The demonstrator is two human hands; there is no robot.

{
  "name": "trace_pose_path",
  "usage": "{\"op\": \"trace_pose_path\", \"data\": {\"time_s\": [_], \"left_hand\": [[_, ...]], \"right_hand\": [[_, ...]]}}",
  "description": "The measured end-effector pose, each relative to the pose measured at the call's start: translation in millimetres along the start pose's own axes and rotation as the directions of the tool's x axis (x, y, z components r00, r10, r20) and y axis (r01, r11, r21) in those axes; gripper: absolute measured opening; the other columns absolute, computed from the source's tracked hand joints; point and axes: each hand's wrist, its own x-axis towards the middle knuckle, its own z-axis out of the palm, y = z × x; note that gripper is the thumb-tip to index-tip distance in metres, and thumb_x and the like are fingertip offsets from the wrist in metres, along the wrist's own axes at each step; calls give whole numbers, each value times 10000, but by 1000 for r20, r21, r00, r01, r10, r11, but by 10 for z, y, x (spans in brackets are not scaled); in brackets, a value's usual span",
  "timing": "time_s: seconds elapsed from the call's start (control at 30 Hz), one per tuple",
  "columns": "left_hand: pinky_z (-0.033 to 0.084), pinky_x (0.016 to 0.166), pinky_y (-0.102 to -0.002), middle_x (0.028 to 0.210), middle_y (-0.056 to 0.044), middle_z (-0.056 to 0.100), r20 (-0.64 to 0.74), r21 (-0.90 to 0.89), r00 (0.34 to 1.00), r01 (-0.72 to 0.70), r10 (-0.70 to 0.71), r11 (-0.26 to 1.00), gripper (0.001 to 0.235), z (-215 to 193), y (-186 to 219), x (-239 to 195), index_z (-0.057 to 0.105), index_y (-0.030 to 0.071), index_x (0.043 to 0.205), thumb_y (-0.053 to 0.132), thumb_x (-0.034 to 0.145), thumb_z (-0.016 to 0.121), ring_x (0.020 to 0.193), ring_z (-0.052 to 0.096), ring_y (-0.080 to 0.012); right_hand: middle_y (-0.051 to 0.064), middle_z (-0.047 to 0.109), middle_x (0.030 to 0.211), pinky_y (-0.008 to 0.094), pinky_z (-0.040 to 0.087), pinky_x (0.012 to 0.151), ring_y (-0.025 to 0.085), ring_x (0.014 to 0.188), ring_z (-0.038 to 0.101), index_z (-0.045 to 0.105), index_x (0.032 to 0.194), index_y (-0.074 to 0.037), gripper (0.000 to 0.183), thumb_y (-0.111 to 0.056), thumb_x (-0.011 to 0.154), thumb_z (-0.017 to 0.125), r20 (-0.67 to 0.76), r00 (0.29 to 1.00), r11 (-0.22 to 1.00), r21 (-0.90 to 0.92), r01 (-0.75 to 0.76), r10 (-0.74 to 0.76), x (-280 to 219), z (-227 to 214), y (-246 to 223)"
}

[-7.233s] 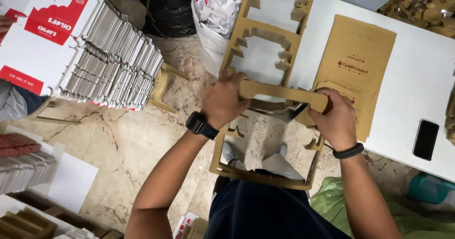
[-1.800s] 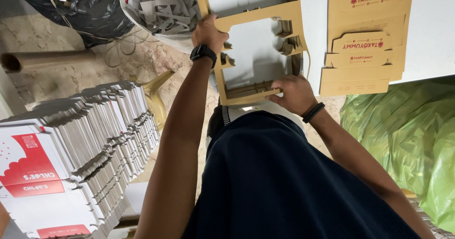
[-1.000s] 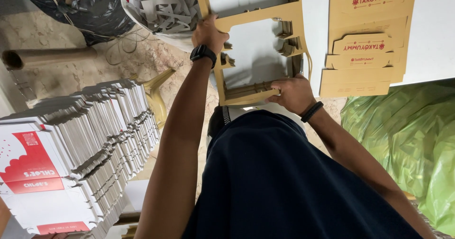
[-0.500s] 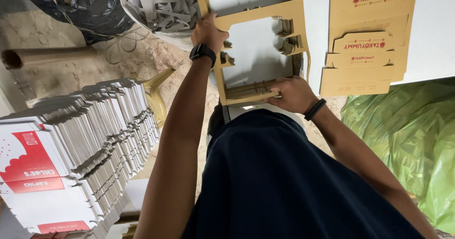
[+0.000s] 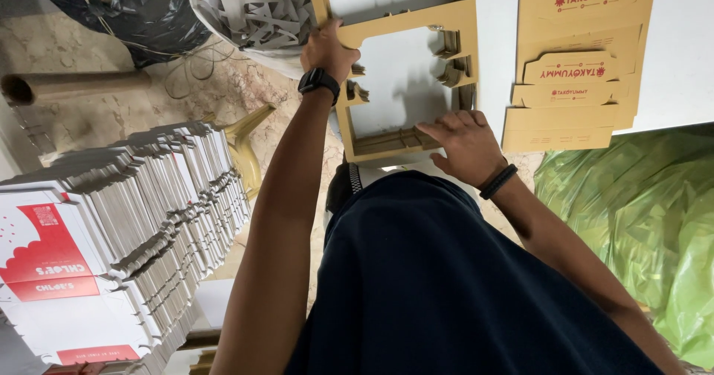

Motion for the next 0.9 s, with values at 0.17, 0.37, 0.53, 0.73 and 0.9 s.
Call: {"op": "trace_pose_path", "data": {"time_s": [0.17, 0.37, 0.53, 0.73, 0.9], "left_hand": [[582, 883, -436, 1231, -43, 704, -20, -26, 1000, -20, 19, 999, 645, -2, -8, -18, 631, 271, 1351, 233, 737, 827, 1075, 707, -269], [576, 932, -450, 1340, -71, 651, 17, -27, 1000, 5, -5, 1000, 632, -121, 95, -98, 609, 250, 1383, 204, 781, 797, 1144, 673, -309], [584, 926, -570, 1281, -237, 606, -3, 8, 996, -86, 86, 996, 665, 25, -67, 8, 568, 196, 1413, 272, 783, 769, 1093, 701, -434], [574, 949, -564, 1337, -232, 576, 43, -27, 999, -26, 28, 999, 666, 0, -30, -51, 551, 203, 1435, 268, 802, 746, 1114, 690, -435], [586, 853, -593, 1287, -260, 568, 31, -36, 999, -40, 42, 999, 612, -111, 33, -106, 533, 167, 1422, 220, 843, 723, 1018, 701, -465]], "right_hand": [[104, 637, 1261, 535, 473, 1012, 328, 1212, 589, 659, 1397, -223, 621, -268, 789, 774, -60, 997, 989, 147, -34, 43, -42, 25, 108], [171, 622, 1227, 504, 524, 948, 349, 1131, 627, 717, 1287, -121, 430, -237, 878, 778, -203, 961, 949, 292, -121, 185, 91, -75, 281], [79, 593, 1123, 385, 608, 827, 311, 1012, 700, 743, 1228, -161, 370, -85, 871, 802, -235, 874, 855, 422, -302, 425, 436, -60, 620], [111, 637, 974, 298, 633, 750, 274, 906, 719, 743, 1149, -99, 276, -49, 886, 808, -305, 748, 712, 633, -304, 590, 1189, 108, 1415], [81, 751, 933, 453, 605, 852, 291, 951, 734, 714, 1173, -200, 319, -361, 901, 753, -258, 654, 660, 566, -495, 711, 2208, 357, 2306]]}}
